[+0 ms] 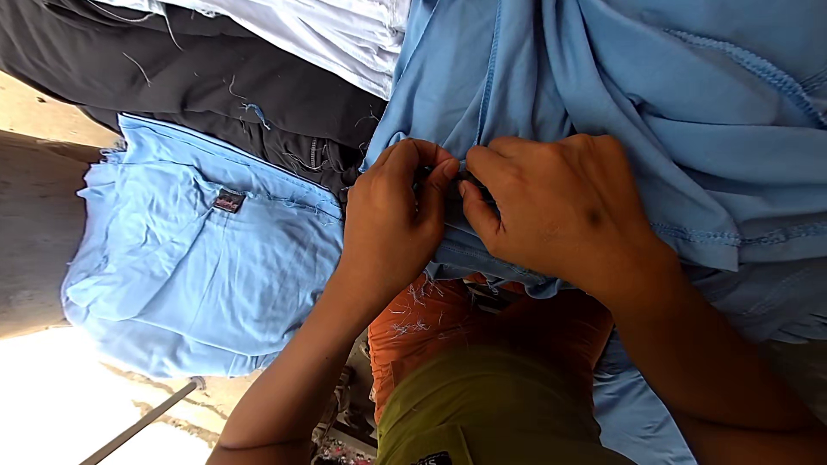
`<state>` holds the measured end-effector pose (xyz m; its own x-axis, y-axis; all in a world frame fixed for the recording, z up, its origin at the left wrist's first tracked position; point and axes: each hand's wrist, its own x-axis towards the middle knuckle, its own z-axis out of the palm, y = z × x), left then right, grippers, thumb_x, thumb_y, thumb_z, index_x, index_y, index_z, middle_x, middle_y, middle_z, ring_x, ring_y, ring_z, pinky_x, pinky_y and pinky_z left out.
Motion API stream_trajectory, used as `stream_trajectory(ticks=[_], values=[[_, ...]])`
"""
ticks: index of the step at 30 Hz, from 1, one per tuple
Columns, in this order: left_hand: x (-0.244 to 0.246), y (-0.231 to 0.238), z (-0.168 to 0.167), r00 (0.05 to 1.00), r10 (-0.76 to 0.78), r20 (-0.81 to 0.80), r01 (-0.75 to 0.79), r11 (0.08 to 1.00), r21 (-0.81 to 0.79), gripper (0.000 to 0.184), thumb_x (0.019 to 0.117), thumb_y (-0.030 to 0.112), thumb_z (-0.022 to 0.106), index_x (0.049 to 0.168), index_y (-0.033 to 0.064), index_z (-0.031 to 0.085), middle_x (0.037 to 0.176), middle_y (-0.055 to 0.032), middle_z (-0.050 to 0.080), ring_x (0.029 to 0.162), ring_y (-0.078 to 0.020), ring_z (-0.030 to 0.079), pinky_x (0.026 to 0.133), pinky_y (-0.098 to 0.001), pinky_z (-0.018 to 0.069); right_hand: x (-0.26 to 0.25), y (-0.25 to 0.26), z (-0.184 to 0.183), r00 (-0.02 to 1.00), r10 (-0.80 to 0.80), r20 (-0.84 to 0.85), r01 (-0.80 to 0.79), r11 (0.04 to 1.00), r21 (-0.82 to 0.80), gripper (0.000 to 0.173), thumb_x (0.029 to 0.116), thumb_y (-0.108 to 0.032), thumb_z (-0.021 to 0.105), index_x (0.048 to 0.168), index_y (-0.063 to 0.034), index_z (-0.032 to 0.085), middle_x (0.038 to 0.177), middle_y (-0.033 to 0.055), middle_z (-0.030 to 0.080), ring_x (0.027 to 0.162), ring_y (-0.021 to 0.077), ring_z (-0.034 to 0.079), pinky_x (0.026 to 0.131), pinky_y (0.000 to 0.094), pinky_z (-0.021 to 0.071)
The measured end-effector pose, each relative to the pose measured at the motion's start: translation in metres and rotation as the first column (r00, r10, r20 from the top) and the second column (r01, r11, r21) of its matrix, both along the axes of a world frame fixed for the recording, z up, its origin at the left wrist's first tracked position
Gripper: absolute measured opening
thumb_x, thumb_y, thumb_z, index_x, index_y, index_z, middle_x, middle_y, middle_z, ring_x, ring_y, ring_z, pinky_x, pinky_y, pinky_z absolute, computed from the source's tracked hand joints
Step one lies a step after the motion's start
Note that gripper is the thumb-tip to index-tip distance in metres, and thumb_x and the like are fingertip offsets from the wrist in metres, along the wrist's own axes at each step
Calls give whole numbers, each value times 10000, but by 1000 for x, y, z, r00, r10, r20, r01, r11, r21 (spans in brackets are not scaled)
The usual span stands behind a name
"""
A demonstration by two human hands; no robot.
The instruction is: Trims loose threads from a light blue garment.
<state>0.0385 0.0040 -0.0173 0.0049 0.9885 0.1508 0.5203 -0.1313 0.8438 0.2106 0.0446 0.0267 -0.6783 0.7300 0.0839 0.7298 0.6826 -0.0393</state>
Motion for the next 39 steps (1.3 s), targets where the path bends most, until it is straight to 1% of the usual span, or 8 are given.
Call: stream_trajectory(ticks=[7,10,13,17,23,26,31,39], values=[[-16,-8,0,969,-128,211,124,992,35,177,1075,178,510,1111,47,625,1075,-12,669,957,-36,660,835,-204,567,24,6,6,967,-34,-252,-3,990,-144,316,1044,-277,442,926,-81,661,752,56,581,611,198,553,510,378,340],[-24,-21,8,964,-233,128,223,971,91,155,997,166,587,1038,31,649,1062,-44,662,953,-90,654,830,-250,559,48,2,13,784,-137,-606,-28,967,-254,334,1098,-193,376,1091,5,644,834,-4,557,672,8,495,573,164,402],[-13,-16,1,988,-153,-25,155,969,194,196,983,178,672,1071,6,701,1068,-116,674,893,-104,658,795,-227,559,54,-7,9,576,-221,-787,-105,935,-339,345,1114,-233,294,1098,-44,582,841,-80,547,636,-54,495,533,106,416],[1,0,-8,987,-41,-158,89,946,311,170,975,187,712,1075,69,782,1015,-112,702,893,-131,645,790,-234,508,49,-16,-7,658,-192,-728,1,967,-254,340,1093,-202,387,1100,34,631,810,-7,566,633,-12,493,544,139,407],[-29,-12,-1,990,-36,133,5,973,229,93,941,45,713,1016,1,747,999,-20,740,891,-34,699,805,-200,592,48,-7,-18,711,-281,-645,145,956,-256,323,1088,-197,406,1069,-27,680,774,-6,589,644,9,504,570,176,404],[-16,-15,14,998,-54,-32,61,943,327,109,935,46,729,1023,4,778,1009,-68,743,969,-79,692,872,-207,551,47,-10,-16,707,-295,-642,154,951,-268,296,1087,-197,416,1070,-45,669,756,-9,555,624,24,486,543,183,376],[17,1,14,927,-107,-360,240,907,347,140,955,108,712,1034,59,816,948,-117,734,869,-206,631,777,-286,470,47,-11,-17,683,-290,-671,144,953,-265,281,1079,-196,432,1064,-41,666,742,-13,542,607,28,476,529,182,373],[14,-4,21,960,-67,-270,127,969,211,146,972,133,704,1042,34,785,1020,-90,728,988,-121,667,890,-235,508,45,-9,-22,635,-244,-733,115,968,-223,279,1073,-174,464,1031,-12,687,763,18,567,636,40,490,546,182,371]])
